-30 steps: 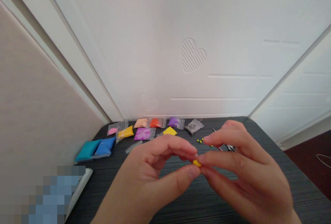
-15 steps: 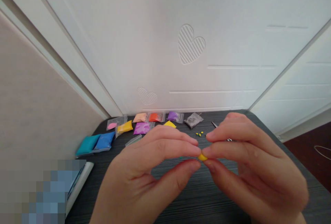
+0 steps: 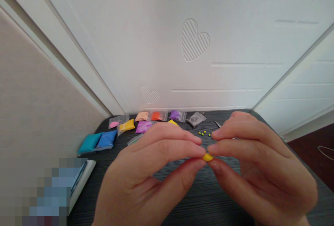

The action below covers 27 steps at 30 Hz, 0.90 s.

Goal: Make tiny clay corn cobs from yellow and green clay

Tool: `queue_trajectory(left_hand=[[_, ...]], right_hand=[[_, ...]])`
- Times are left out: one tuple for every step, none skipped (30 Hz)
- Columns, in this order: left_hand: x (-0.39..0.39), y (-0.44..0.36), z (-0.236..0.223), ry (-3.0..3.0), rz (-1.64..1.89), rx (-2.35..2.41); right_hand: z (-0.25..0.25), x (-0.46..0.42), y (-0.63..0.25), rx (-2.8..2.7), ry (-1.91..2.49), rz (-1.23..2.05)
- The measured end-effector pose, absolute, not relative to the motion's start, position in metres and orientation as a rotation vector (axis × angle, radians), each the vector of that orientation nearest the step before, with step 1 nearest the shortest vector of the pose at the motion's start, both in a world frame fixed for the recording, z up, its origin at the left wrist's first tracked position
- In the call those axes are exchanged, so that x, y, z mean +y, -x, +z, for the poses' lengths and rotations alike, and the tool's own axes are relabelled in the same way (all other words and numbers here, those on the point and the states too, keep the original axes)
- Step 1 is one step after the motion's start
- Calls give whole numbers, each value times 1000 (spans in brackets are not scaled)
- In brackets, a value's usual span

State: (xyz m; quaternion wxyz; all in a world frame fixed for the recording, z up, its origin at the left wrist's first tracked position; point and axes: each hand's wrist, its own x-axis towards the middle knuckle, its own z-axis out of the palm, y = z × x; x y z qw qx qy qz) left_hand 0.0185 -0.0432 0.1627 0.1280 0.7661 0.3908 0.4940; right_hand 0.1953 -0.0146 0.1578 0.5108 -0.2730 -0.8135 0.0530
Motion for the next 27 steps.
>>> queue_trajectory(left_hand=[[-43, -18, 163, -2229, 1438, 1137], [-43, -18, 163, -2230, 1435, 1138], [-43, -18, 163, -2231, 1431, 1141], [-42, -18, 164, -2234, 1424, 1142], [-41, -18, 164, -2240, 1418, 1138], [-41, -18, 164, -2246, 1416, 1130], [-41, -18, 164, -2255, 1410, 1120], [-41, -18, 164, -2270, 1404, 1106], [-41, -18, 164, -2286, 1401, 1094], [-41, -18, 163, -2300, 1401, 1088], [-42, -18, 163, -2310, 1402, 1088], [-42, -18, 163, -2318, 1402, 1090], [-42, -18, 163, -2320, 1405, 1093], [-43, -18, 163, -2318, 1409, 1097], [-42, -18, 164, -2317, 1408, 1098], [-42, -18, 164, -2313, 1410, 1102], [-42, -18, 164, -2308, 1408, 1107], [-42, -18, 164, -2303, 1408, 1113], [-41, -18, 164, -2296, 1408, 1122], [-41, -17, 164, -2291, 1404, 1136], [-42, -17, 164, -2286, 1409, 1151], [-42, -17, 164, -2281, 1418, 1167], [-42, -17, 164, -2276, 1425, 1179], [-42, -17, 163, -2268, 1430, 1185], [-42, -17, 163, -2263, 1429, 1185], [-42, -17, 163, -2259, 1426, 1181], [-42, -18, 163, -2258, 1419, 1176]], right_hand=[[158, -14, -195, -1952, 644, 127], [157, -14, -195, -1952, 635, 127], [157, -13, -194, -1956, 629, 129], [157, -13, -194, -1959, 625, 134], [157, -13, -194, -1954, 617, 136], [157, -12, -193, -1953, 611, 142], [157, -12, -193, -1950, 600, 145], [157, -12, -194, -1951, 597, 145], [157, -13, -194, -1959, 600, 138], [157, -13, -195, -1973, 616, 130], [157, -13, -195, -1985, 637, 120], [157, -14, -196, -1995, 657, 111], [157, -14, -196, -2002, 671, 99], [157, -15, -196, -2005, 677, 90], [157, -15, -197, -2007, 677, 83], [157, -16, -197, -2005, 675, 77], [157, -16, -197, -2004, 676, 75], [157, -16, -196, -1999, 676, 73], [157, -16, -196, -1994, 677, 70], [157, -16, -196, -1989, 679, 66], [157, -16, -196, -1985, 681, 62], [157, -16, -196, -1983, 681, 57], [157, -16, -195, -1985, 681, 54], [157, -16, -195, -1985, 679, 50], [157, -16, -195, -1984, 679, 48], [157, -16, -195, -1983, 680, 43], [158, -16, -195, -1980, 680, 38]])
